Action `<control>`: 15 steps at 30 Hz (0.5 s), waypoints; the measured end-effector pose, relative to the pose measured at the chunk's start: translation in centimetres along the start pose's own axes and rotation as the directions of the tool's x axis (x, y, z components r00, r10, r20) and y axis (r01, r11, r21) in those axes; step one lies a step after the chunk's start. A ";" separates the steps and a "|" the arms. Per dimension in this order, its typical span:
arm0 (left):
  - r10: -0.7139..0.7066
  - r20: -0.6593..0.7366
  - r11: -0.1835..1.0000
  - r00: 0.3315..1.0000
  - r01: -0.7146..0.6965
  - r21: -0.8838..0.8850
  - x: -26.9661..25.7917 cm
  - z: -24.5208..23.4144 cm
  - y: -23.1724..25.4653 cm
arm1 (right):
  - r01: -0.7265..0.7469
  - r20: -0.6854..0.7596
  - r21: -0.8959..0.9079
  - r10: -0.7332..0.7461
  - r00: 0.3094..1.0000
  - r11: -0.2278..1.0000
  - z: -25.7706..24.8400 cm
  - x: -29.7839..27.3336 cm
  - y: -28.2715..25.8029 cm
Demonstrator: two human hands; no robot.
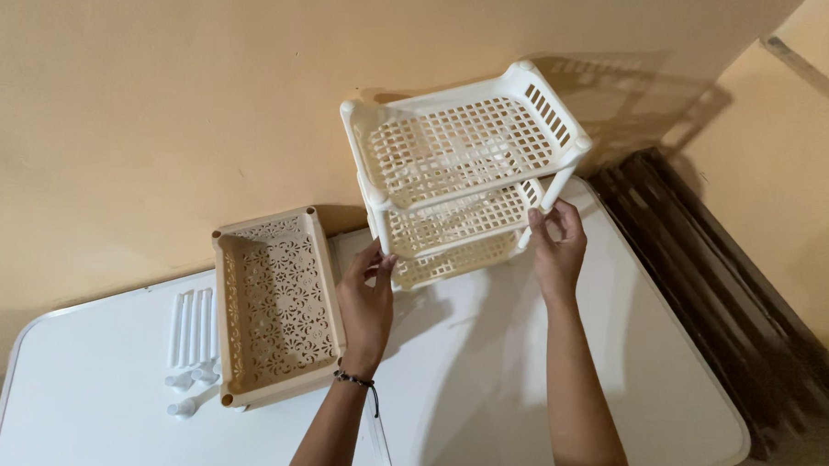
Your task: The person assembles a plastic shelving unit by inserting white cylindrical rods into the corners of beige perforated trays. They stack the trays vertically, secure them with the rods, and then attach small white feet to the bottom tray. The assembled unit is placed on a white table.
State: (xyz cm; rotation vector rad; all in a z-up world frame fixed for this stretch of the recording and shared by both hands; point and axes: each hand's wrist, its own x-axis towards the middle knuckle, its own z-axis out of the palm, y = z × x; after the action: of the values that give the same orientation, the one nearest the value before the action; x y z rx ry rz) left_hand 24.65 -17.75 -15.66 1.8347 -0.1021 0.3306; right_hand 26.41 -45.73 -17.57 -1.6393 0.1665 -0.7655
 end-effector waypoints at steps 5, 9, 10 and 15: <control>0.008 -0.029 0.999 1.000 -0.007 0.031 0.0 0.1 0.1 | -0.064 -0.022 0.037 0.065 0.998 0.997 0.2 -0.4 -0.1; 0.015 -0.024 0.999 1.000 -0.014 0.039 -0.1 0.0 0.3 | -0.080 -0.025 0.050 0.081 0.996 0.996 0.3 -0.3 0.0; -0.022 -0.013 0.998 1.000 0.022 0.064 0.0 0.0 0.4 | -0.098 -0.024 0.068 0.100 0.995 0.993 0.4 -0.3 0.2; 0.005 -0.016 0.996 1.000 -0.004 0.092 -0.1 -0.6 0.1 | -0.117 -0.184 0.067 0.127 0.975 0.991 -0.2 -1.9 1.8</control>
State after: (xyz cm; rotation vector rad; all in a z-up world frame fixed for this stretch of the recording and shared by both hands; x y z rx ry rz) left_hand 24.42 -17.20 -15.46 1.9226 -0.0804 0.3586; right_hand 25.38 -45.29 -19.99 -1.4883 0.3740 -0.8227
